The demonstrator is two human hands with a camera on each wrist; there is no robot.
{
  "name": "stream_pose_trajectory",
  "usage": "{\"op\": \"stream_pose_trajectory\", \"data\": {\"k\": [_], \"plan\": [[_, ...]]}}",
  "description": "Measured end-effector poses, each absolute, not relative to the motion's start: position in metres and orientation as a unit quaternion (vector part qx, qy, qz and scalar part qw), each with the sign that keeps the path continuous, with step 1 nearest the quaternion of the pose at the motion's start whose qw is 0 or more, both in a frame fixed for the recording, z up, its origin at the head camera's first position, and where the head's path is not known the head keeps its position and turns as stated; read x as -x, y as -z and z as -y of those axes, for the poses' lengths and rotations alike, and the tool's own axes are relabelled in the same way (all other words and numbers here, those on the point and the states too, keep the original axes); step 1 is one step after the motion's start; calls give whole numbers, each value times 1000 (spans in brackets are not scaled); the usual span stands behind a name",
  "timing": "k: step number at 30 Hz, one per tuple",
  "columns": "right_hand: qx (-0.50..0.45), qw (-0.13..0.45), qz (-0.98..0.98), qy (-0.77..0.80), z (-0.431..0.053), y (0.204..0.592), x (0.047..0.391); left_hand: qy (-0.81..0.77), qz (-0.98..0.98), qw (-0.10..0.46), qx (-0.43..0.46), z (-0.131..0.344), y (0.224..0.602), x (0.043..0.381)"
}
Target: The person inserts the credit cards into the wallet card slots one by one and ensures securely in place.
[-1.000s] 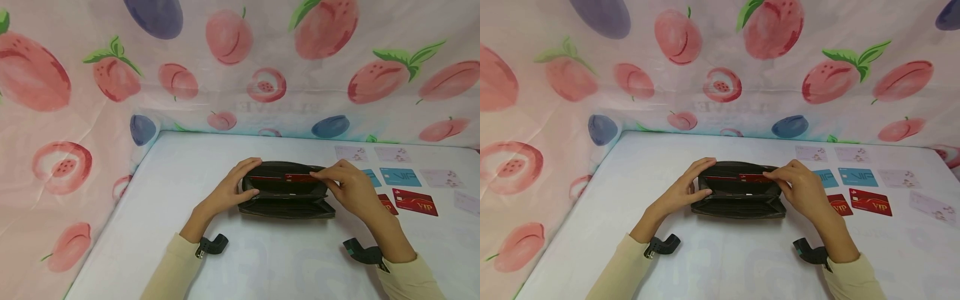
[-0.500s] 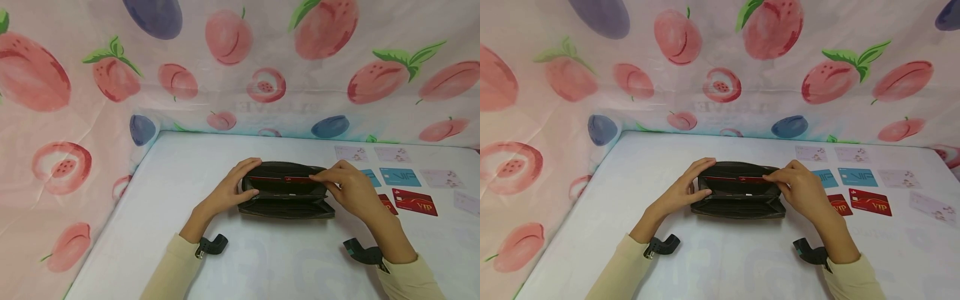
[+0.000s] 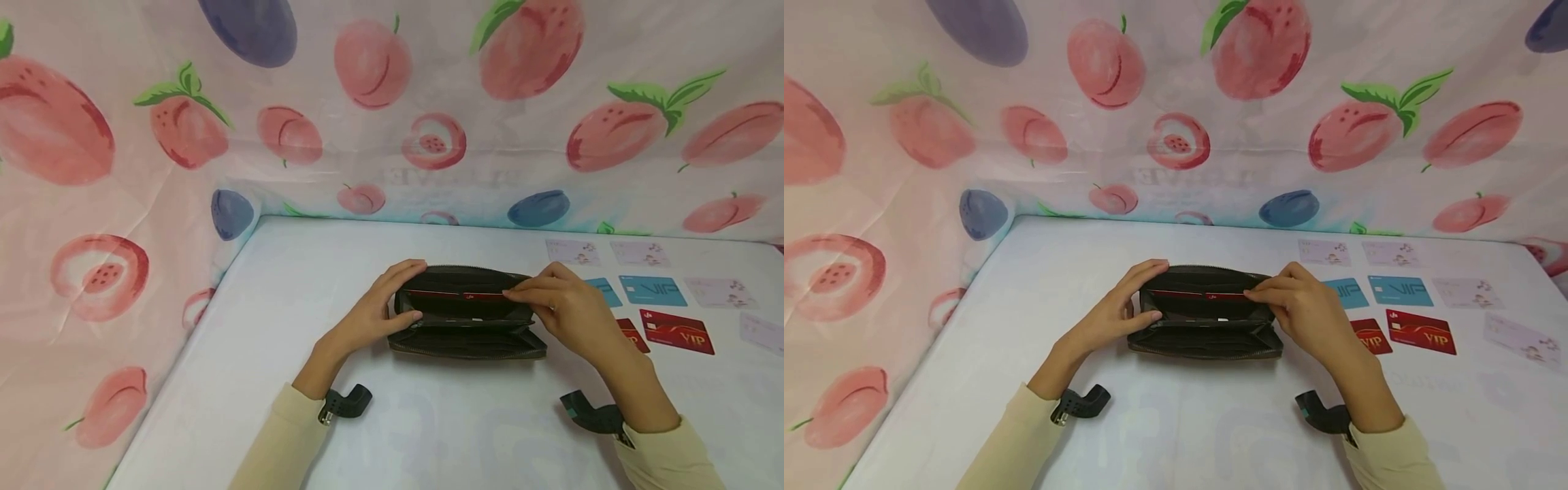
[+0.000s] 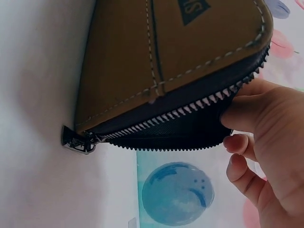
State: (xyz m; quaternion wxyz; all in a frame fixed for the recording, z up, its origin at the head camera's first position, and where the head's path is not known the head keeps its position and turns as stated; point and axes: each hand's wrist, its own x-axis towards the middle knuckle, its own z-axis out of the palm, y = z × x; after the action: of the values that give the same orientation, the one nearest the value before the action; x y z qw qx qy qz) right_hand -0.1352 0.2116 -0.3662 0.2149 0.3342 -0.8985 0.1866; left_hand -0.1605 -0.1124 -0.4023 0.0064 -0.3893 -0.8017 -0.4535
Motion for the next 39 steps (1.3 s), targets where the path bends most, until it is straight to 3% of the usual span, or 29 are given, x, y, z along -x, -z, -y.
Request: {"op": "stream_pose_trajectory", "data": {"k": [39], "plan": [[-352,192,906,-138,-209,368,134,457,799,3,391,113,401,160]]}}
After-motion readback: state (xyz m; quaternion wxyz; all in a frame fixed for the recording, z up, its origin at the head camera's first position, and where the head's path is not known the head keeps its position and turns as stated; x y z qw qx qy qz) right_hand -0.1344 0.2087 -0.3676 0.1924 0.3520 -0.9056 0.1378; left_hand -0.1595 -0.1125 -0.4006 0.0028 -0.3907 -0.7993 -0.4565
